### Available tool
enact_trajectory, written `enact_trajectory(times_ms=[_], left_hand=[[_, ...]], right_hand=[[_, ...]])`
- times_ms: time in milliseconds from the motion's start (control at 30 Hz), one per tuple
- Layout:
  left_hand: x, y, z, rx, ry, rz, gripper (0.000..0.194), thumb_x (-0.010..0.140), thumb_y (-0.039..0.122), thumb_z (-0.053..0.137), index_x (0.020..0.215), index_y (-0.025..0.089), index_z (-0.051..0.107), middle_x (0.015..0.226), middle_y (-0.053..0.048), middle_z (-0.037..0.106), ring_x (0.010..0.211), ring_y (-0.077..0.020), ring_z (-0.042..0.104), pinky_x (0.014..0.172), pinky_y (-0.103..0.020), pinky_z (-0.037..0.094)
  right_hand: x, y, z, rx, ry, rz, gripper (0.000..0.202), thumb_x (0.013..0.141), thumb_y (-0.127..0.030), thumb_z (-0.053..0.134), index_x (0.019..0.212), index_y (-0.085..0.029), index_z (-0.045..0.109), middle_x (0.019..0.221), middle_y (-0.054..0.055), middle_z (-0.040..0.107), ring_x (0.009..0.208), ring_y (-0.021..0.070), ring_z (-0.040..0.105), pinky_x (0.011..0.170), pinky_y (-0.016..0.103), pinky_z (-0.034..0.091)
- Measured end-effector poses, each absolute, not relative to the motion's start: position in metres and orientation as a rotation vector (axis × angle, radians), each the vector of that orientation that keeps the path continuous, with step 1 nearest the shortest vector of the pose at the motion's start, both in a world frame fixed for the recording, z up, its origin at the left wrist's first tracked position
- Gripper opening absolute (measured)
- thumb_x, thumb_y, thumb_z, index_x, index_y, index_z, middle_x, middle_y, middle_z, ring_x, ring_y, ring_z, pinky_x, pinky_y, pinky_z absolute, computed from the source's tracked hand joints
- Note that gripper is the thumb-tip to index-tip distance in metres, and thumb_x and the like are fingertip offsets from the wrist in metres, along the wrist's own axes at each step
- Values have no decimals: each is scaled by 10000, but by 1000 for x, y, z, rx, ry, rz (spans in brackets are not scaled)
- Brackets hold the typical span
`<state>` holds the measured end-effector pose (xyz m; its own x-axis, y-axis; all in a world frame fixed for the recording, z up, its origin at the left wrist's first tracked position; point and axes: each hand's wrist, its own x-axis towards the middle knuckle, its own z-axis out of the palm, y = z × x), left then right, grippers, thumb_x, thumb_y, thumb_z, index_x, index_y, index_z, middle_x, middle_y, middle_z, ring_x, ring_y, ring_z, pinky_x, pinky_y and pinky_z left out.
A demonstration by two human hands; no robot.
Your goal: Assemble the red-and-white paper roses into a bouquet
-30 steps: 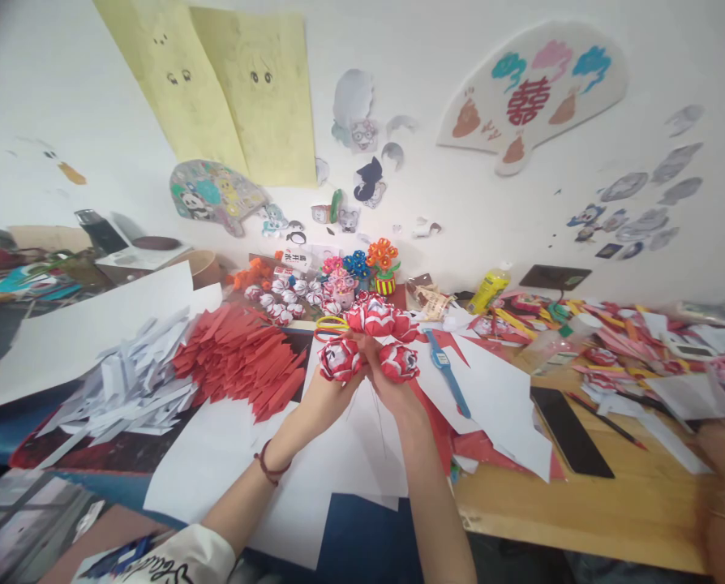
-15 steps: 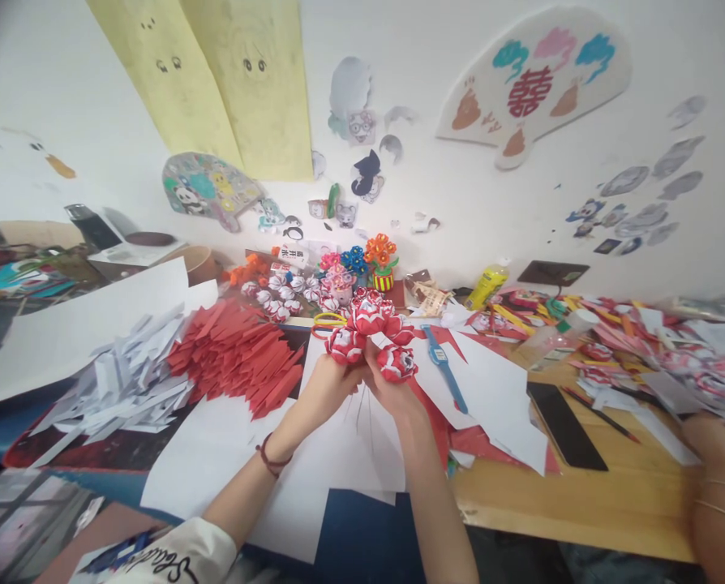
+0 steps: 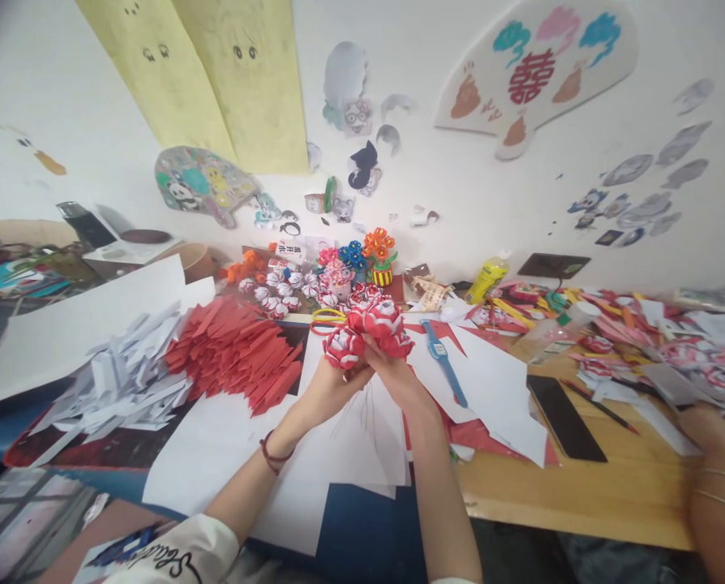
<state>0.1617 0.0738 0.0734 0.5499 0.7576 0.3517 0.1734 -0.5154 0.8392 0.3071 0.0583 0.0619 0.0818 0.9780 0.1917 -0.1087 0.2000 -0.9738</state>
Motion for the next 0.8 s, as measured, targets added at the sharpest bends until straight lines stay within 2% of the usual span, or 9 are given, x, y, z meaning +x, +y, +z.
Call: enact_trajectory(times_ms=[100,200,300,433,567,800], left_hand=[[157,74,80,1969,709,923,163,920,267,521,801,163,562,613,28,538,561,-104,537,538,-211,387],[154,75,81,1944,705,914,192,932,285,521,793,164,575,599,35,533,547,-95,536,532,-205,384],[155,76,78,1929,725,934,216,938,297,519,787,161,591,587,33,540,529,-92,532,522,-203,386],[155,75,76,1883,719,959,225,933,331,536,807,156,600,631,15,581,544,-96,564,519,-201,410],[153,73,81,1887,715,951,225,934,348,536,841,154,603,610,18,567,537,-100,565,509,-202,416],[146,70,91,1907,707,942,232,939,353,524,841,155,592,634,10,577,559,-103,568,526,-207,437]], right_hand=[[317,54,70,-992,-1143,1207,318,773,-403,739,1050,-250,711,996,51,728,911,231,683,796,383,567],[324,48,71,-1117,-1064,1046,243,684,-352,820,828,-184,722,765,33,712,710,191,659,662,318,556],[325,43,69,-1172,-1027,933,242,645,-323,847,777,-167,716,680,19,694,582,154,613,569,290,532],[319,43,68,-1085,-1010,860,237,668,-300,834,843,-179,728,720,22,711,628,165,638,628,319,560],[310,47,68,-988,-962,762,180,716,-296,801,841,-194,722,699,13,698,596,150,614,605,317,537],[304,49,68,-899,-988,791,168,692,-317,809,789,-233,701,714,7,678,661,172,626,649,347,530]])
